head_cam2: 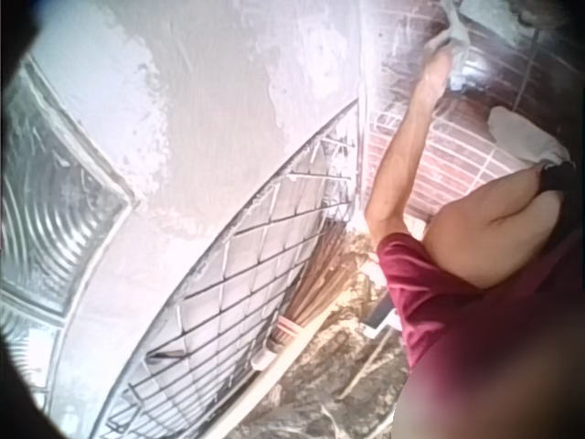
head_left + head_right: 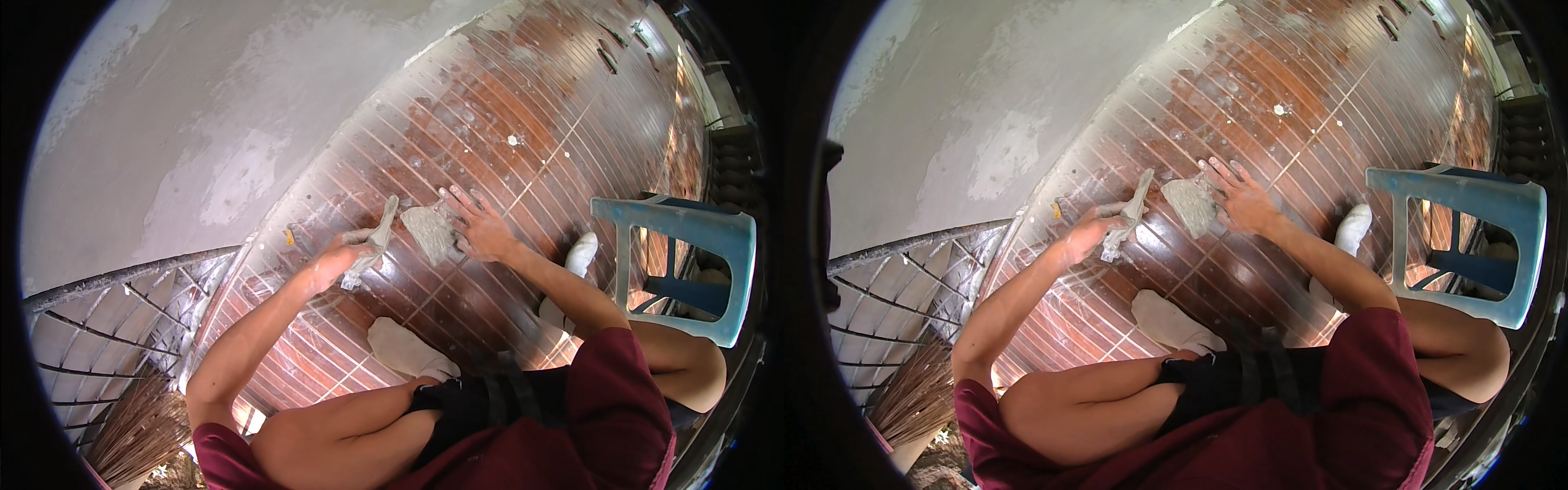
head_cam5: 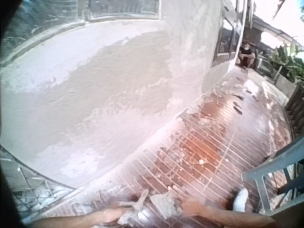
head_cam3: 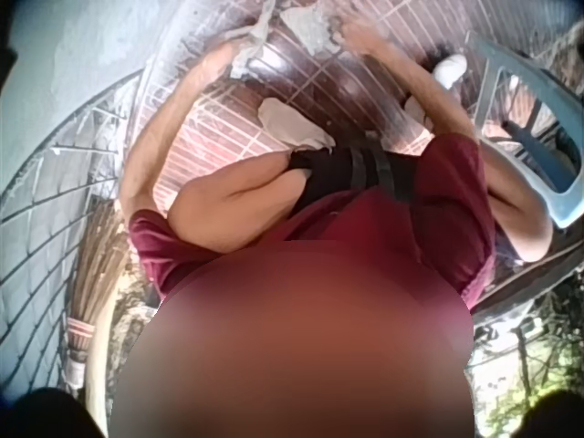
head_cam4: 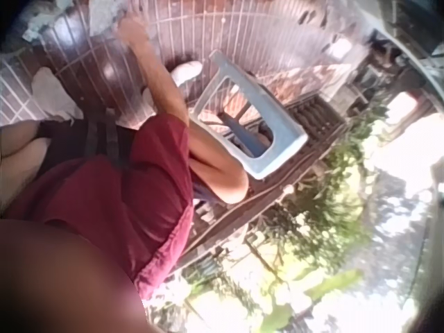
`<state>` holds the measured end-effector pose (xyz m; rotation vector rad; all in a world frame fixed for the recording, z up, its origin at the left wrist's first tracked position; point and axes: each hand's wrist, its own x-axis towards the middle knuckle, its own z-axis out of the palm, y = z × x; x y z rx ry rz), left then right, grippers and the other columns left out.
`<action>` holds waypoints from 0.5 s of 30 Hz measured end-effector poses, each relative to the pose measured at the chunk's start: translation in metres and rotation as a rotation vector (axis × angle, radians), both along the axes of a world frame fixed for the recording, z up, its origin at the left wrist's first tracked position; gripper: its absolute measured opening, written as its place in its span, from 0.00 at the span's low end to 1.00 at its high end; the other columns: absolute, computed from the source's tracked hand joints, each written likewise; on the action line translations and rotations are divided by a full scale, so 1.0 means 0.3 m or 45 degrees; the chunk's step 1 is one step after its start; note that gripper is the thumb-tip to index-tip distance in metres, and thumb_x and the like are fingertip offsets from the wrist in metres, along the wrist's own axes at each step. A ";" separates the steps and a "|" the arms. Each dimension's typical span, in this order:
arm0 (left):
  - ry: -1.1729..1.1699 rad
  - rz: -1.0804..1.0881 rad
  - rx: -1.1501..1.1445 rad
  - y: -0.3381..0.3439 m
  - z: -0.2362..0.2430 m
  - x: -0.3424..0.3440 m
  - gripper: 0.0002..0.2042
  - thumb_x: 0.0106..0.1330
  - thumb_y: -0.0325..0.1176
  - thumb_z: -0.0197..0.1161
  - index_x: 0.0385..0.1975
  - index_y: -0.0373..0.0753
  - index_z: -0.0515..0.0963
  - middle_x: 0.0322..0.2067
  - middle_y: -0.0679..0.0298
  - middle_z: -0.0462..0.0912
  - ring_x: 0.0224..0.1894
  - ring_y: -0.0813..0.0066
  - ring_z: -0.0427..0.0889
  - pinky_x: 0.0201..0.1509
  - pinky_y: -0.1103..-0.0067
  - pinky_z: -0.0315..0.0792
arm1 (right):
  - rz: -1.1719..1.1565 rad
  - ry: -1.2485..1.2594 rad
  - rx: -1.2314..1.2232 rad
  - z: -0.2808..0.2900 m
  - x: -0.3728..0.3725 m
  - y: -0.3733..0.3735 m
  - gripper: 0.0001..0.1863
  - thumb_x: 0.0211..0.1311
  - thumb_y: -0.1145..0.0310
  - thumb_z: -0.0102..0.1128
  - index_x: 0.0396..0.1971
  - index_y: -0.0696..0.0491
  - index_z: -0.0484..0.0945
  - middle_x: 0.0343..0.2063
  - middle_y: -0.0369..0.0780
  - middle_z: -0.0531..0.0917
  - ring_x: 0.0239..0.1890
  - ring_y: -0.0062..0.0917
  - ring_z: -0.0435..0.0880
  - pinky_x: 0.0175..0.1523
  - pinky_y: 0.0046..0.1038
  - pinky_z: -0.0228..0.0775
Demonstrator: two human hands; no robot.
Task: The person applies plaster to a wall using a trowel and a cloth. They repeatedly scoop plaster from the cloth onto the trowel and spread it across the wall surface, smoothing it out.
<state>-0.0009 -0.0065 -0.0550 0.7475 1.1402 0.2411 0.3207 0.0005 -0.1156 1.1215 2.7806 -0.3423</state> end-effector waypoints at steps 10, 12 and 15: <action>-0.074 0.131 -0.054 -0.016 -0.030 0.019 0.14 0.67 0.31 0.55 0.50 0.36 0.74 0.40 0.62 0.82 0.38 0.74 0.82 0.39 0.80 0.77 | -0.328 0.364 -0.221 0.029 0.027 0.043 0.51 0.41 0.67 0.72 0.68 0.50 0.53 0.69 0.43 0.54 0.69 0.37 0.57 0.69 0.37 0.55; -0.101 0.126 -0.067 -0.018 -0.036 0.022 0.14 0.67 0.31 0.54 0.50 0.36 0.74 0.40 0.62 0.82 0.38 0.74 0.82 0.39 0.79 0.77 | -0.034 0.167 -0.162 0.049 0.038 0.090 0.57 0.36 0.68 0.76 0.69 0.50 0.50 0.69 0.43 0.54 0.68 0.37 0.58 0.69 0.36 0.55; -0.143 0.099 -0.054 -0.021 -0.044 0.013 0.14 0.67 0.31 0.55 0.50 0.35 0.74 0.39 0.61 0.81 0.38 0.74 0.82 0.38 0.80 0.77 | 0.270 0.092 -0.147 0.062 0.045 0.144 0.58 0.35 0.67 0.77 0.69 0.50 0.51 0.68 0.43 0.56 0.66 0.37 0.62 0.68 0.35 0.56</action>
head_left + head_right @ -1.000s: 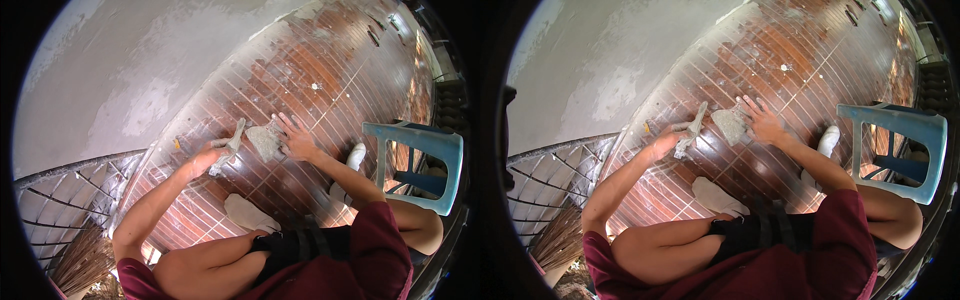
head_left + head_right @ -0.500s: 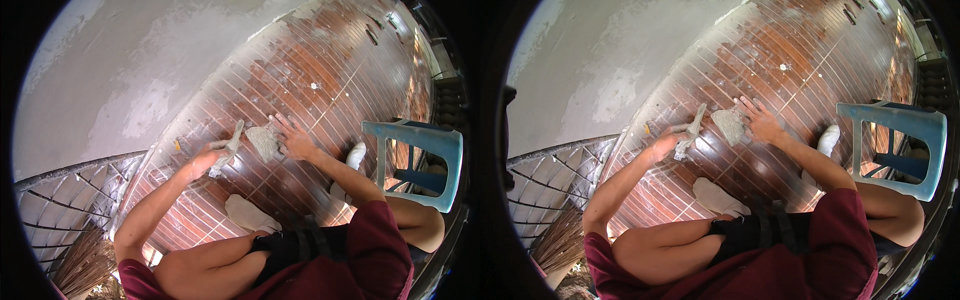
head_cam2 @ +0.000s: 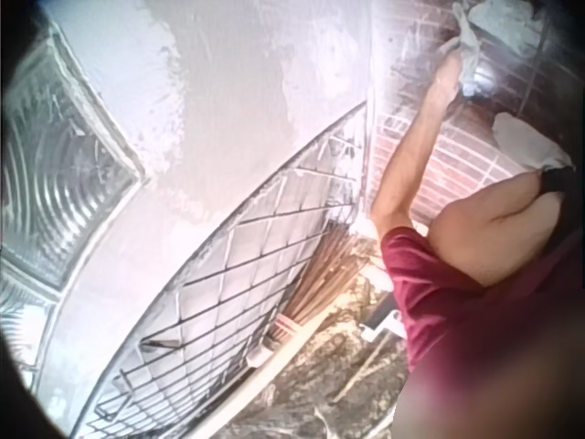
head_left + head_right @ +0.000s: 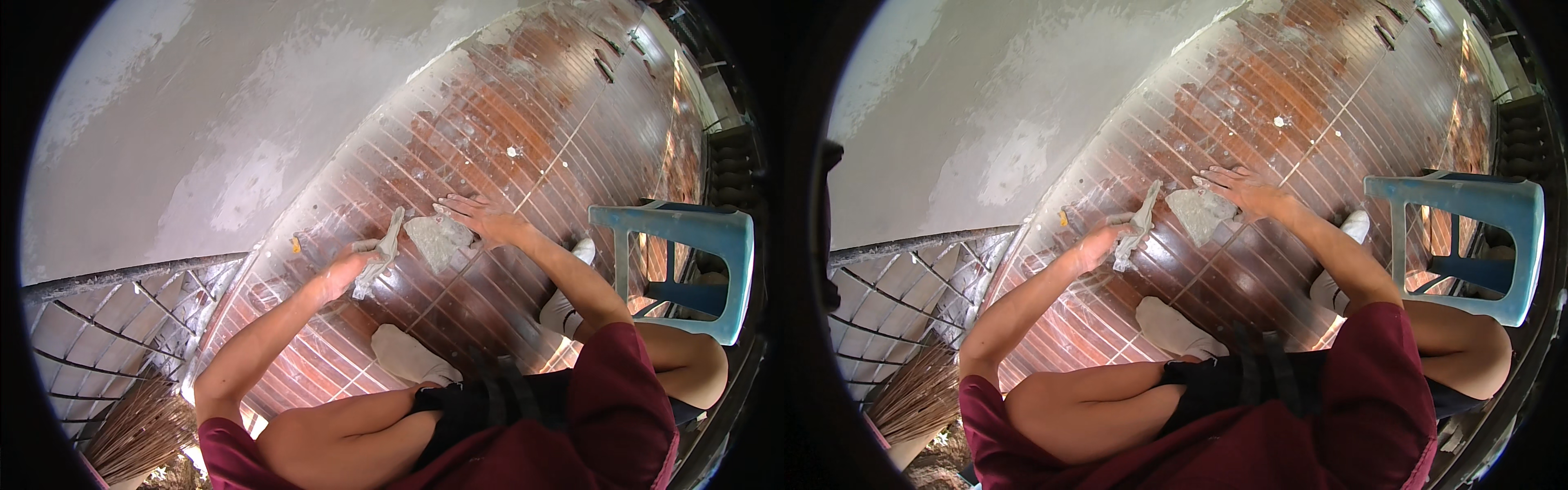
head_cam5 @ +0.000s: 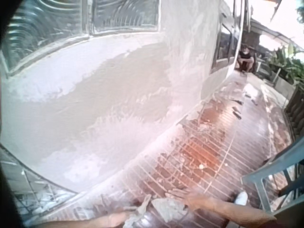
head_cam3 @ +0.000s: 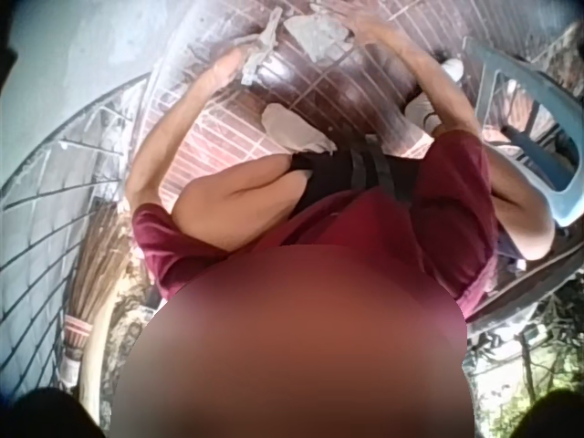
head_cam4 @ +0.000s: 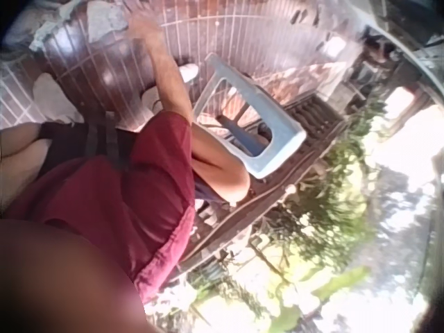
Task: The person applies plaster to a wall using a trowel and a cloth. They repeatedly scoop plaster from the cloth onto the trowel and spread it across the wall surface, smoothing it out.
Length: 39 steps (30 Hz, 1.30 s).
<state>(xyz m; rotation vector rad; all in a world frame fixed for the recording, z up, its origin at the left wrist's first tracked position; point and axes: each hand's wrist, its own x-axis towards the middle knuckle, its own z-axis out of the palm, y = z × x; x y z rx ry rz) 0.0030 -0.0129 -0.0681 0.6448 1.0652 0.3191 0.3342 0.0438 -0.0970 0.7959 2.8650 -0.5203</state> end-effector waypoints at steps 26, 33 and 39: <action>-0.071 -0.115 0.209 0.008 0.160 -0.085 0.15 0.62 0.23 0.55 0.49 0.31 0.76 0.40 0.59 0.82 0.45 0.73 0.79 0.50 0.77 0.72 | -1.599 1.024 -2.364 -0.120 0.129 -0.099 0.20 0.55 0.72 0.52 0.48 0.61 0.76 0.42 0.45 0.83 0.43 0.32 0.83 0.52 0.33 0.76; -0.062 -0.365 0.410 0.063 0.296 -0.244 0.23 0.56 0.20 0.57 0.55 0.28 0.72 0.43 0.59 0.83 0.45 0.74 0.79 0.50 0.79 0.71 | -1.193 2.142 -2.328 -0.002 -0.016 -0.042 0.25 0.59 0.66 0.48 0.57 0.59 0.68 0.53 0.48 0.77 0.54 0.41 0.78 0.60 0.48 0.69; -0.112 -0.161 0.551 0.049 0.431 -0.315 0.19 0.57 0.23 0.56 0.49 0.29 0.75 0.39 0.58 0.83 0.42 0.72 0.82 0.50 0.76 0.73 | -1.159 2.435 -2.131 0.142 -0.301 0.066 0.22 0.59 0.72 0.48 0.56 0.57 0.68 0.55 0.47 0.75 0.58 0.41 0.74 0.64 0.49 0.65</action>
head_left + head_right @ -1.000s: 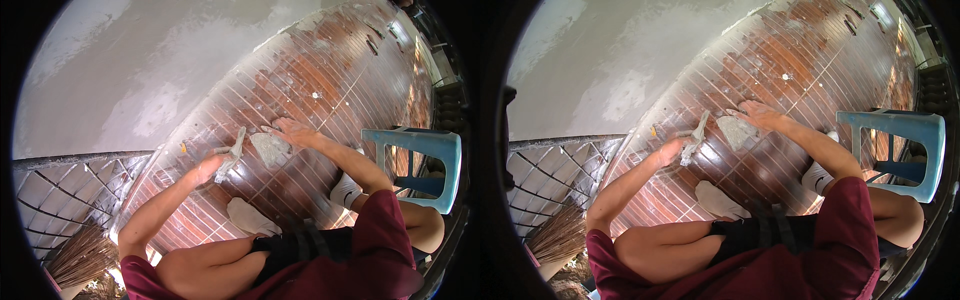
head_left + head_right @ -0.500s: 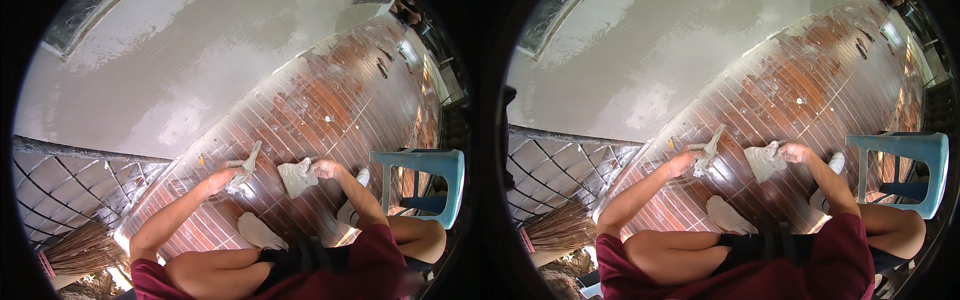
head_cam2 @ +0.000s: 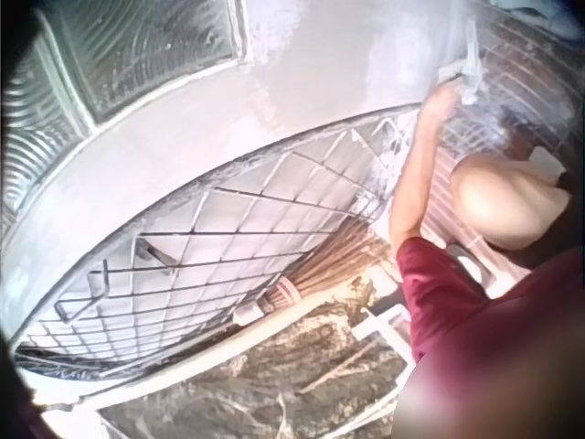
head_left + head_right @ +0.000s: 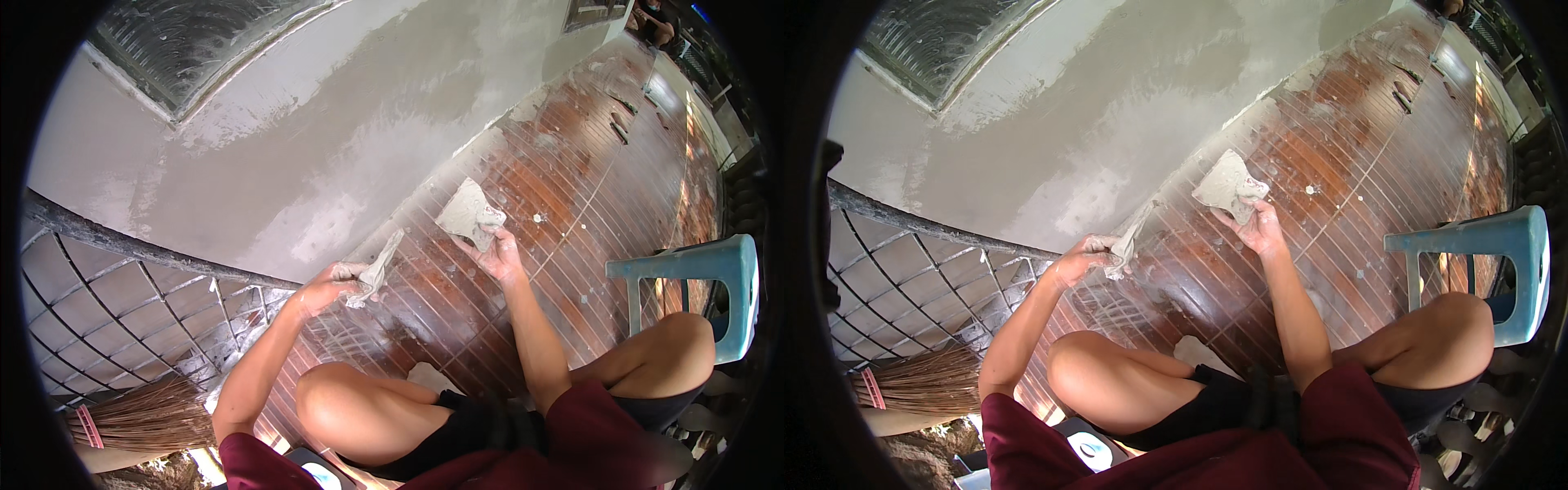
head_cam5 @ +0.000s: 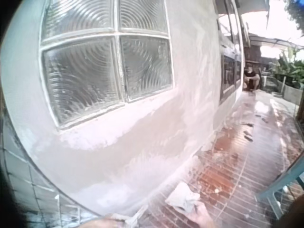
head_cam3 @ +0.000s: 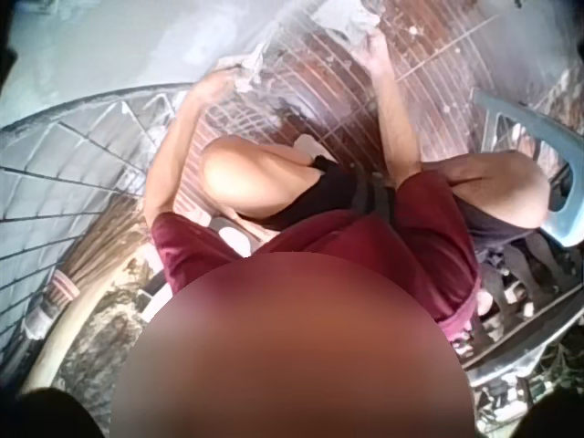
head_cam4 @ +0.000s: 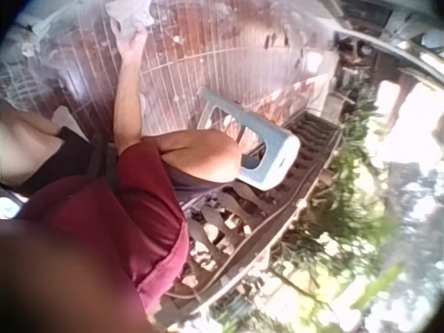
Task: The person applies plaster to a wall using a trowel and a cloth. They repeatedly scoop plaster from the cloth onto the trowel and spread it across the wall surface, smoothing it out.
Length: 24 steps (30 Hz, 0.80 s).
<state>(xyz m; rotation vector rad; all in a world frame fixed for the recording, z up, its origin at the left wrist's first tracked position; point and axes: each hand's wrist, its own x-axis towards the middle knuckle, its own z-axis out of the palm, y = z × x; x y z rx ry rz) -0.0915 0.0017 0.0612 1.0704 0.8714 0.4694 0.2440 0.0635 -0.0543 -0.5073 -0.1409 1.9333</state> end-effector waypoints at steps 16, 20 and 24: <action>0.334 0.424 0.091 -0.114 0.375 0.062 0.18 0.50 0.30 0.61 0.41 0.29 0.77 0.34 0.60 0.81 0.39 0.71 0.81 0.49 0.75 0.72 | -0.799 -0.253 -0.159 0.149 -0.465 0.187 0.26 0.57 0.70 0.51 0.55 0.67 0.62 0.55 0.48 0.68 0.56 0.32 0.70 0.57 0.34 0.66; 0.424 0.613 -0.015 -0.270 0.395 -0.027 0.17 0.50 0.29 0.61 0.41 0.29 0.77 0.35 0.61 0.82 0.38 0.73 0.80 0.47 0.77 0.72 | -0.731 -0.238 -0.351 0.186 -0.494 0.171 0.25 0.56 0.70 0.49 0.53 0.66 0.64 0.52 0.47 0.70 0.52 0.31 0.71 0.54 0.32 0.66; 0.626 0.538 -0.034 -0.357 0.420 -0.079 0.16 0.51 0.26 0.62 0.41 0.29 0.77 0.35 0.62 0.82 0.38 0.74 0.80 0.46 0.78 0.72 | -0.785 -0.450 -0.505 0.212 -0.518 0.151 0.21 0.56 0.74 0.46 0.49 0.66 0.69 0.46 0.47 0.74 0.47 0.32 0.73 0.56 0.30 0.64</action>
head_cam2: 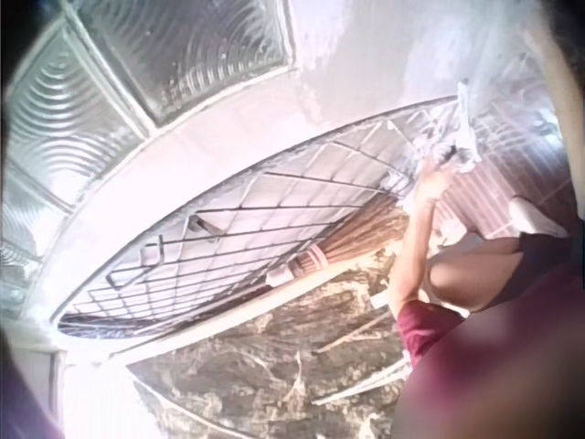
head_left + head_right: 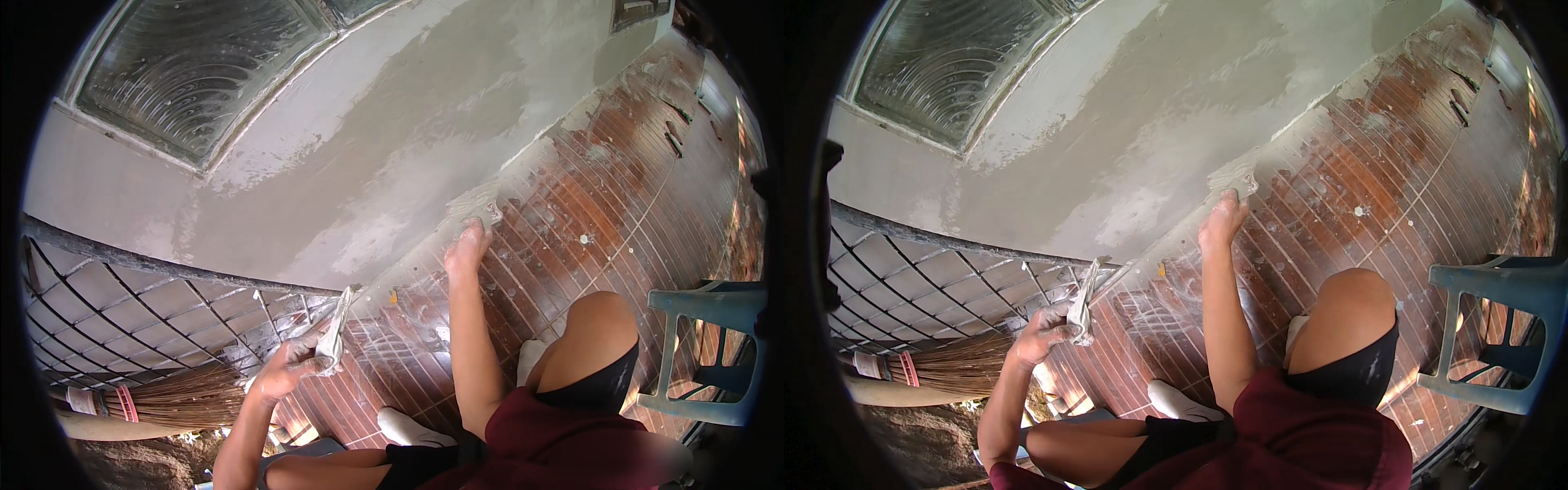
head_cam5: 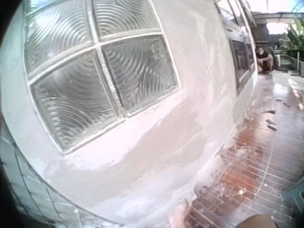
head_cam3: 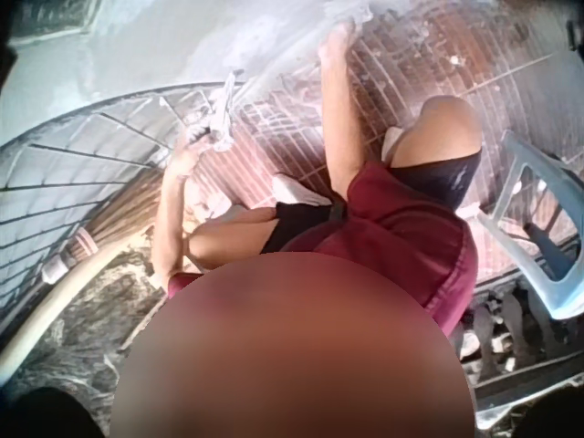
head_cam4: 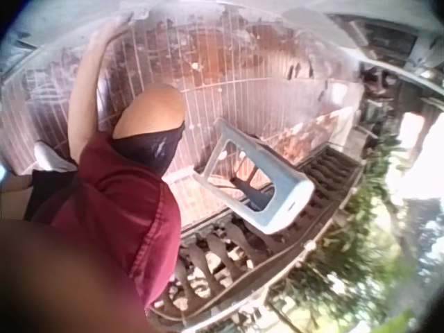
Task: The person applies plaster to a wall using a trowel and a cloth. They repeatedly scoop plaster from the cloth onto the trowel and spread it across the wall surface, smoothing it out.
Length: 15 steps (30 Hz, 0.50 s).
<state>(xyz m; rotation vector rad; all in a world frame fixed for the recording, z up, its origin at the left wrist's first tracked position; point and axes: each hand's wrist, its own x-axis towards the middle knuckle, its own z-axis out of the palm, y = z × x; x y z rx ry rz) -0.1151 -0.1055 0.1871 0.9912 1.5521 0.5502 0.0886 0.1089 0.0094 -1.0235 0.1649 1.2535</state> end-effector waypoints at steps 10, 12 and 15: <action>-0.361 0.074 -0.038 -0.159 -0.032 -0.004 0.18 0.58 0.21 0.61 0.50 0.27 0.73 0.41 0.62 0.79 0.45 0.72 0.78 0.54 0.74 0.73 | -0.059 -0.693 0.342 -0.009 -0.020 0.043 0.27 0.57 0.77 0.43 0.59 0.69 0.62 0.54 0.57 0.72 0.57 0.42 0.72 0.62 0.33 0.60; -0.328 0.161 -0.035 -0.203 -0.032 -0.021 0.17 0.58 0.21 0.61 0.49 0.27 0.74 0.40 0.62 0.79 0.45 0.72 0.78 0.54 0.73 0.74 | 0.016 -0.831 0.375 -0.021 -0.044 0.042 0.28 0.56 0.78 0.42 0.60 0.68 0.61 0.54 0.58 0.72 0.57 0.44 0.72 0.63 0.33 0.59; -0.250 0.317 0.028 -0.247 -0.022 -0.060 0.16 0.57 0.22 0.60 0.46 0.28 0.75 0.38 0.62 0.80 0.42 0.74 0.78 0.50 0.77 0.72 | -0.018 -0.939 0.446 -0.023 -0.058 0.055 0.30 0.54 0.81 0.42 0.61 0.68 0.60 0.55 0.59 0.72 0.58 0.46 0.72 0.64 0.33 0.59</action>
